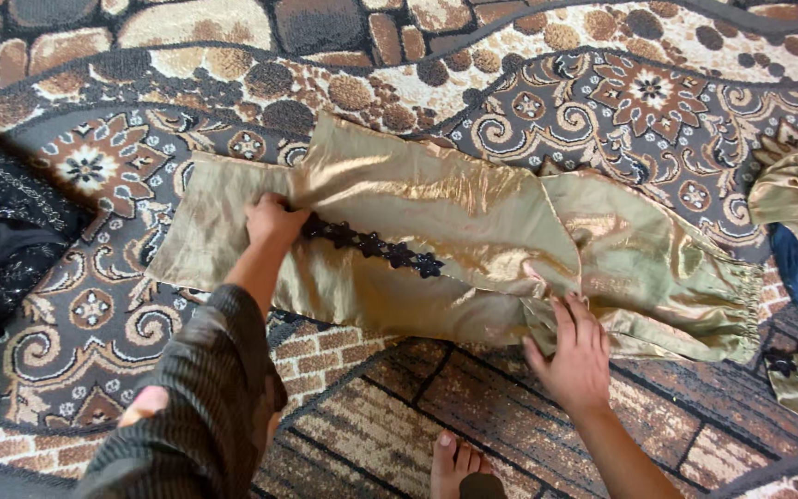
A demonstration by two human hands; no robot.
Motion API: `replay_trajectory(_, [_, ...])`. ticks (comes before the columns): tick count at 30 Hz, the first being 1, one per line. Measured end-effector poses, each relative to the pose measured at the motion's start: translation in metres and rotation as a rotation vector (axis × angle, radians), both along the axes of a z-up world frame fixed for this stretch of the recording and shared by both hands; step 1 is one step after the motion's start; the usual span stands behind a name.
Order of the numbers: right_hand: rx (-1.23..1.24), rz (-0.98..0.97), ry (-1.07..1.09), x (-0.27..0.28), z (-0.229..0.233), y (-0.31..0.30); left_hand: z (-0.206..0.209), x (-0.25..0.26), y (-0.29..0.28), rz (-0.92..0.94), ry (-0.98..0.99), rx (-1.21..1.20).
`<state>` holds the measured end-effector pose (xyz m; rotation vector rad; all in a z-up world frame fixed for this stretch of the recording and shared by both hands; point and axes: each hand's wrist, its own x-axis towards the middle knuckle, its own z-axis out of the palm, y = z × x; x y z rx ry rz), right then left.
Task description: The person folds a black dress and a gold-colored garment by hand on a carpeted floor, aligning the edges and smoothing the fabric before stacking them.
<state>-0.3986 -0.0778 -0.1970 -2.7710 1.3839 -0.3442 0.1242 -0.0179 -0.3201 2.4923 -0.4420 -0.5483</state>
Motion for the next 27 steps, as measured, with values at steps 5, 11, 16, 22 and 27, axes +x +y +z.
replay_trajectory(5, [0.018, -0.088, 0.093, 0.000, -0.006, -0.006, -0.002, 0.053, 0.041, 0.210, 0.020, -0.420])
replay_trajectory(11, [0.000, -0.045, 0.158, -0.014, -0.014, -0.019, 0.028, 0.108, 0.156, 0.606, 0.167, -0.793])
replay_trajectory(16, [0.013, -0.115, 0.297, -0.044, -0.026, -0.031, 0.023, 0.057, 0.167, 0.780, 0.440, -0.848])
replay_trajectory(22, [0.002, -0.334, 0.337, -0.134, -0.059, -0.065, 0.023, 0.007, 0.145, 0.548, -0.003, -0.577])
replay_trajectory(27, [-0.218, -0.288, 0.225, -0.113, -0.032, -0.058, 0.004, -0.011, 0.161, 0.528, -0.134, -0.580])
